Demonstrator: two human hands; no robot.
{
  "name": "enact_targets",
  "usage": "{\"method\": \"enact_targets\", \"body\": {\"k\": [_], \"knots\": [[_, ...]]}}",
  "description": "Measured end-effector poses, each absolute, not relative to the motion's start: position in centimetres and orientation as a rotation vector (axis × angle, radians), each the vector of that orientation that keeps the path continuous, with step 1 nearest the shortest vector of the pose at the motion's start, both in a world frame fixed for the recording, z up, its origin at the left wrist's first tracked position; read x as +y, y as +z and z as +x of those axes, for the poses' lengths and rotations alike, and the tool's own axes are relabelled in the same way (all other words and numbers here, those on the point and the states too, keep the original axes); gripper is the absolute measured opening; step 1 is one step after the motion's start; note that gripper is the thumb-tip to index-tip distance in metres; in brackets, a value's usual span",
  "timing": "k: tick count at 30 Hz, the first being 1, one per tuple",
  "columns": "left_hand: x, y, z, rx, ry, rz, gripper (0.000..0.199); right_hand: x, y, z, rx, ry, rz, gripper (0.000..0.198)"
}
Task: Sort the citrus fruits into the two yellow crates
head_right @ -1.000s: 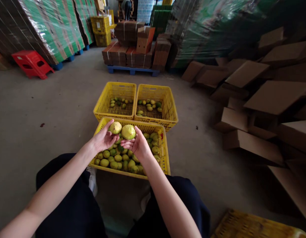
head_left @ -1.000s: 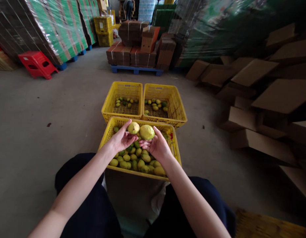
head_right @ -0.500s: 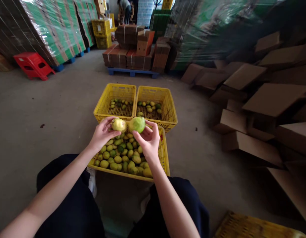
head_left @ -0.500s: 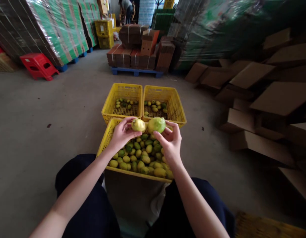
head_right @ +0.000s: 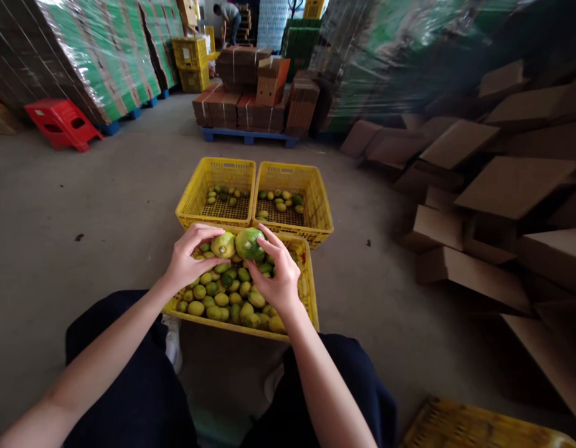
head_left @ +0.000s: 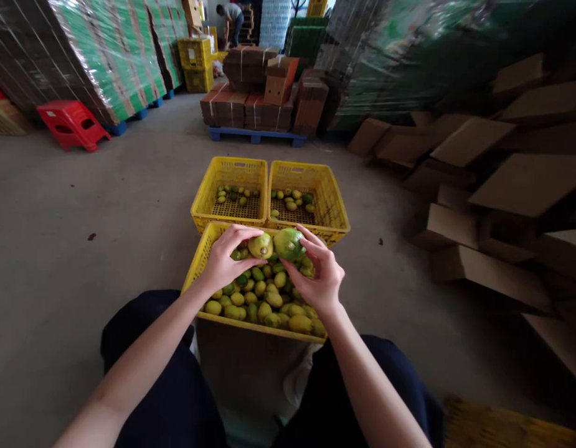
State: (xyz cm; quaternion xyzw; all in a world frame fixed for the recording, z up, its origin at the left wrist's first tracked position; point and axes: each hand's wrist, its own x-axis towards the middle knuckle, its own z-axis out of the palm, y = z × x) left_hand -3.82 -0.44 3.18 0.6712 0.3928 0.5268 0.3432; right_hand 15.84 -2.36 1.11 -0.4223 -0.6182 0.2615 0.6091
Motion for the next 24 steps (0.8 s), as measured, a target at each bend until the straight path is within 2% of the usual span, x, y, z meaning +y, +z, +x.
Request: {"method": "enact_targets", "body": {"k": [13,18,24], "knots": [[0.3,2.1,-4.0,1.009,1.439,1.86,0.046,-1.8,0.9,16.4,-1.517,0.546,-0.921,0.048],[1.0,1.5,-4.2,0.884,1.286,1.591,0.054,-1.1,1.5,17.0,-1.473,0.687,-0.916,0.05],[1.0,1.7,-3.4,0.784,1.33,1.085,0.031,-0.7,1.8,16.9,-1.209,1.023,-0.9,0.053]]}}
